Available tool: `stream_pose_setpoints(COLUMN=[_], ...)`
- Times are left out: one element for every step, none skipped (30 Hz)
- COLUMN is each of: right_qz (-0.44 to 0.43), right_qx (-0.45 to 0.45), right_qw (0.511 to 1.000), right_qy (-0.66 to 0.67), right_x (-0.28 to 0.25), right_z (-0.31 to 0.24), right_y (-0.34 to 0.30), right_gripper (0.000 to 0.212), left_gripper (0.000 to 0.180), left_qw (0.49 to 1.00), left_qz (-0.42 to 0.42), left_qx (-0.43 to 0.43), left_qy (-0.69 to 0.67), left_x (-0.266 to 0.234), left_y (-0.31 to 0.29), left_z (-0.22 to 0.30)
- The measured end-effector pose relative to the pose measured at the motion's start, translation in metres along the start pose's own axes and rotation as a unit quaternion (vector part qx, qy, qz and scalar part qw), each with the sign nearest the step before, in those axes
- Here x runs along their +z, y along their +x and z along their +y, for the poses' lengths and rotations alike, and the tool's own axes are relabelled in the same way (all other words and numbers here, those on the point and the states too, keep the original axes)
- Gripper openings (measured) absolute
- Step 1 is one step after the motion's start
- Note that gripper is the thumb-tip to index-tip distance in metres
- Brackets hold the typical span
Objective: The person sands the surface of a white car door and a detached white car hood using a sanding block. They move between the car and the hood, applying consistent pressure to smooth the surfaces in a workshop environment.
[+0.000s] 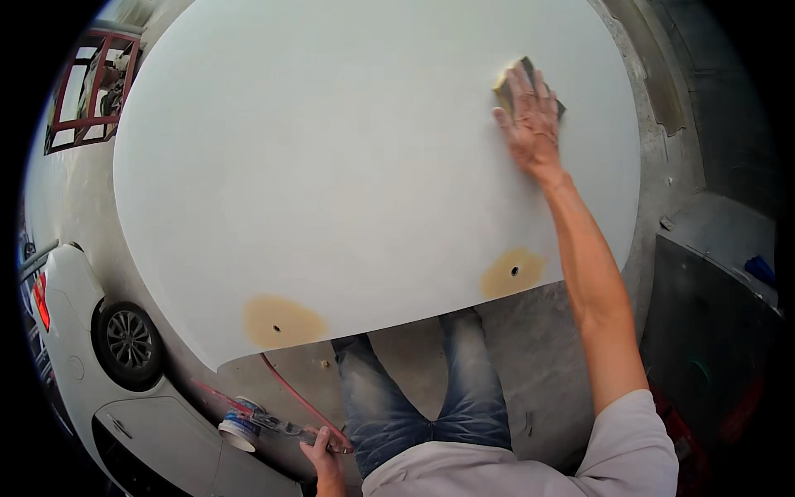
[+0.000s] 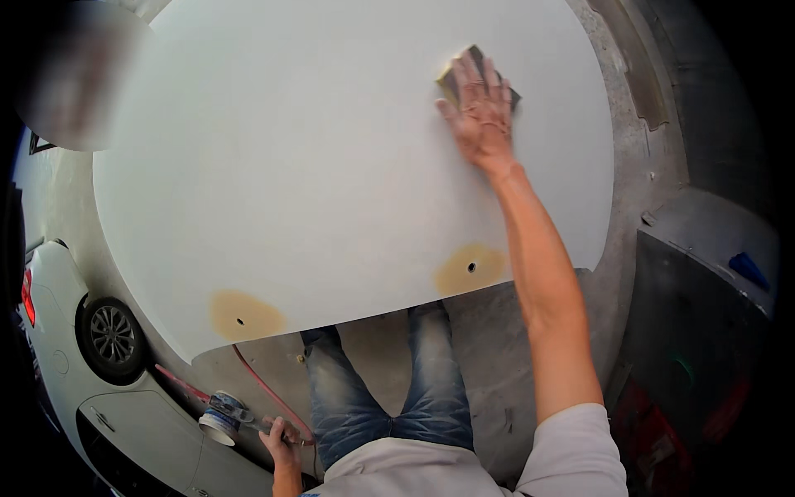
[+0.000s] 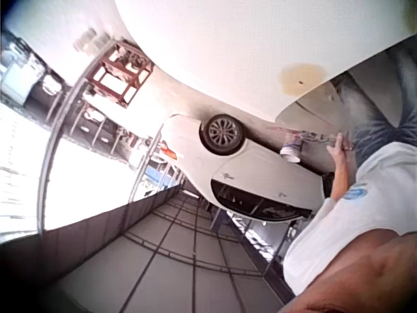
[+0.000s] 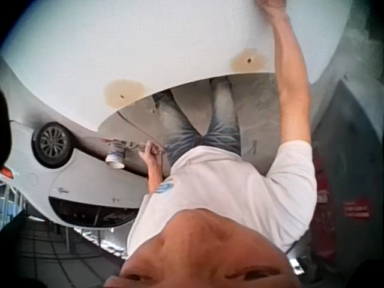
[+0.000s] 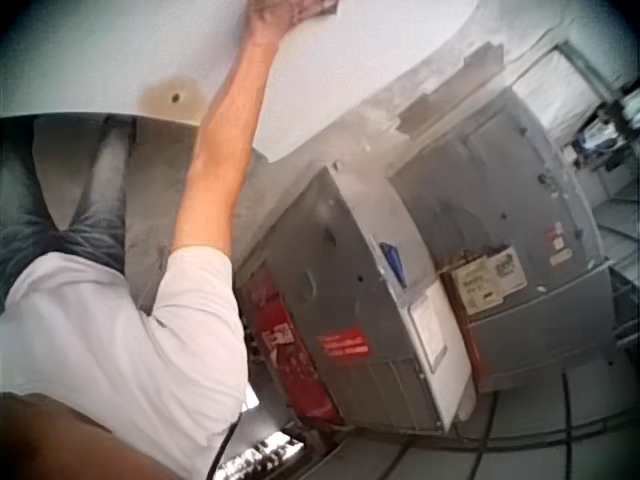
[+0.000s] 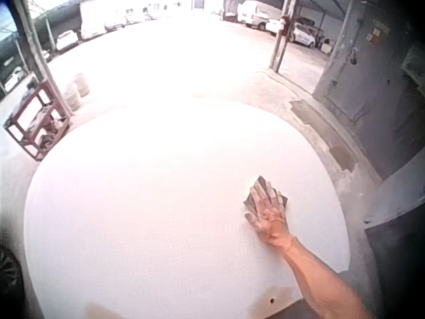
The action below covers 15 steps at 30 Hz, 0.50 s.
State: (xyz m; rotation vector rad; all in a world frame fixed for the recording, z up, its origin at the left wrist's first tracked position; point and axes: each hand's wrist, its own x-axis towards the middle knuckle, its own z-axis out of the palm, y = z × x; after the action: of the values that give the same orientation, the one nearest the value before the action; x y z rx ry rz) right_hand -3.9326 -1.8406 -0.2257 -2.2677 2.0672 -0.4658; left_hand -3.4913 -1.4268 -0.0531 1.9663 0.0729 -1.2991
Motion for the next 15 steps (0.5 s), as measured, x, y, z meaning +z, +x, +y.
stream_pose_setpoints(right_qz=[-0.002,0.021,0.029,0.021,0.01,0.002,0.022,0.039,0.043,0.043,0.047,0.047,0.046,0.034,0.029], right_qx=[0.03,0.066,0.128,0.204,0.27,0.328,0.35,0.372,0.356,0.336,0.317,0.257,0.196,0.143,0.065], right_qw=[0.999,0.998,0.991,0.979,0.963,0.944,0.936,0.926,0.932,0.939,0.946,0.964,0.979,0.988,0.996], right_qy=[-0.011,0.0,-0.007,0.002,-0.01,-0.032,-0.04,-0.046,-0.052,-0.049,-0.051,-0.042,-0.035,-0.042,-0.055], right_x=[0.002,-0.001,0.0,-0.003,-0.007,-0.007,0.0,0.008,0.015,0.021,0.022,0.02,0.023,0.03,0.042], right_z=[0.039,0.079,0.123,0.165,0.206,0.241,0.247,0.24,0.213,0.163,0.103,0.047,-0.01,-0.065,-0.122], right_y=[-0.022,-0.05,-0.083,-0.123,-0.167,-0.211,-0.234,-0.243,-0.231,-0.205,-0.179,-0.151,-0.126,-0.106,-0.09], right_gripper=[0.064,0.062,0.059,0.06,0.061,0.063,0.064,0.065,0.065,0.066,0.067,0.067,0.068,0.069,0.073], left_gripper=[0.027,0.028,0.028,0.028,0.029,0.029,0.029,0.029,0.027,0.026,0.024,0.025,0.026,0.027,0.028], left_qw=[1.0,0.999,0.998,0.996,0.995,0.995,0.996,0.996,0.997,0.998,0.998,0.998,0.997,0.996,0.995], left_qz=[-0.019,-0.036,-0.055,-0.075,-0.089,-0.09,-0.082,-0.07,-0.054,-0.029,-0.009,-0.009,-0.012,-0.019,-0.01], left_qx=[0.011,0.01,0.011,0.01,0.005,-0.009,-0.021,-0.034,-0.045,-0.052,-0.06,-0.055,-0.052,-0.048,-0.04], left_qy=[-0.004,0.016,0.033,0.051,0.054,0.048,0.04,0.032,0.021,0.006,-0.009,-0.03,-0.052,-0.073,-0.096], left_x=[0.01,0.01,0.004,-0.002,-0.007,-0.011,-0.018,-0.029,-0.039,-0.05,-0.063,-0.076,-0.088,-0.102,-0.116], left_y=[-0.007,-0.01,-0.01,-0.009,-0.006,-0.001,0.0,-0.001,0.0,-0.002,0.001,0.004,0.005,0.008,0.008], left_z=[-0.003,-0.011,-0.023,-0.032,-0.038,-0.042,-0.047,-0.05,-0.052,-0.051,-0.05,-0.049,-0.048,-0.048,-0.053])
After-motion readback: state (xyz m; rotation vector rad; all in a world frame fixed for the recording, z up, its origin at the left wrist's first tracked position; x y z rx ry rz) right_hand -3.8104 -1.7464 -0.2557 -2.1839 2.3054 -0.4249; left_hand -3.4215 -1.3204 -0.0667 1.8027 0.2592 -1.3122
